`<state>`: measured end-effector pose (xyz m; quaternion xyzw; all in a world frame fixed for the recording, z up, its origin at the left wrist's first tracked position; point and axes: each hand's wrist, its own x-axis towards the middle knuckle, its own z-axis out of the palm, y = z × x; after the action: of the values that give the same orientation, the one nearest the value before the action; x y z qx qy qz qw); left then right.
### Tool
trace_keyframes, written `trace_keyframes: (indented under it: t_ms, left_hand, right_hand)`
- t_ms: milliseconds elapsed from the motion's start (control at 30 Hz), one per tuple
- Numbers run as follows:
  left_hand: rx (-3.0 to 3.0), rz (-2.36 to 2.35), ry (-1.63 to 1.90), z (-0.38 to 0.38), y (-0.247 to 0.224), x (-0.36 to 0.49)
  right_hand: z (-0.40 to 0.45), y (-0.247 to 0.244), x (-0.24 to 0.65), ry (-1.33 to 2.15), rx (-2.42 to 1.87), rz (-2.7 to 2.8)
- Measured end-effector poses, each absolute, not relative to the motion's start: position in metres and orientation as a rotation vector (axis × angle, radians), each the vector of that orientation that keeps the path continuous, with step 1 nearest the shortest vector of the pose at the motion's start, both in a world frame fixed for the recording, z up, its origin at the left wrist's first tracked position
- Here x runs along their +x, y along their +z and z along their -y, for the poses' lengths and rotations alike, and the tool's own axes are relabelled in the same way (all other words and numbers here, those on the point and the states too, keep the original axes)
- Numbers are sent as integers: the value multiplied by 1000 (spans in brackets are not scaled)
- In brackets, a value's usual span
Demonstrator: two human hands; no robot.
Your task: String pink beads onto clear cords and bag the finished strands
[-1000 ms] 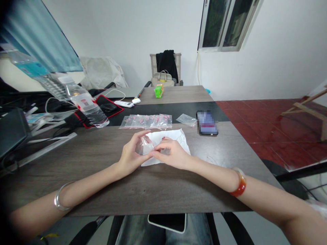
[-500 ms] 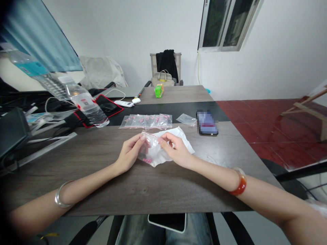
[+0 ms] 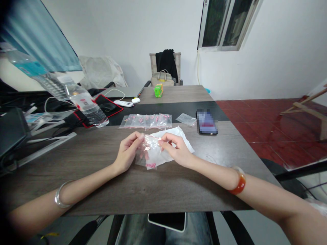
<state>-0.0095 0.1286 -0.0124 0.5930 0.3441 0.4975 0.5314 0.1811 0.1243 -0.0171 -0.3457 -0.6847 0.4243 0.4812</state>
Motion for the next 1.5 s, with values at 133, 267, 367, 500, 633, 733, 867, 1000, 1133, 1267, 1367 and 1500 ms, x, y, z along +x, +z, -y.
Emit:
trace_keyframes:
  t_ms: [133,267,367,500,633,733,867,1000,1133,1267,1367,1500]
  left_hand:
    - [1425,-797,1167,-126,-13,-9]
    - [1480,-768,1128,-123,-13,-8]
    - [1519,-792,1098,-123,-13,-9]
    - [1547,-805,1062,-123,-13,-10]
    - [1626,-775,1008,-122,-13,-10]
    - [1699,-784,1012,-121,-14,-9]
    - [1734,-818,998,-121,-16,-9]
    - [1731,-825,978,-121,-18,-9]
    - [1743,-838,960,-121,-18,-10]
    - [1797,-834,956,-121,-16,-12]
    - [1818,-837,959,-121,-13,-12]
    - [1792,-827,947,-121,-12,-12]
  right_hand:
    - [-124,-16,181,1051,-840,1690]
    - [-121,-15,179,1034,-857,1757]
    - [-120,-15,179,1004,-868,1803]
    - [-120,-17,180,998,-883,1817]
    - [-120,-18,180,1015,-872,1829]
    - [-120,-18,179,1020,-839,1851]
    - [-118,-18,178,1009,-791,1855]
    - [-118,-19,178,1006,-777,1853]
    - [-118,-20,178,1004,-801,1872]
    - [-116,-20,177,1003,-804,1897]
    - [-115,-19,177,991,-811,1912]
    - [-114,-19,176,963,-794,1919]
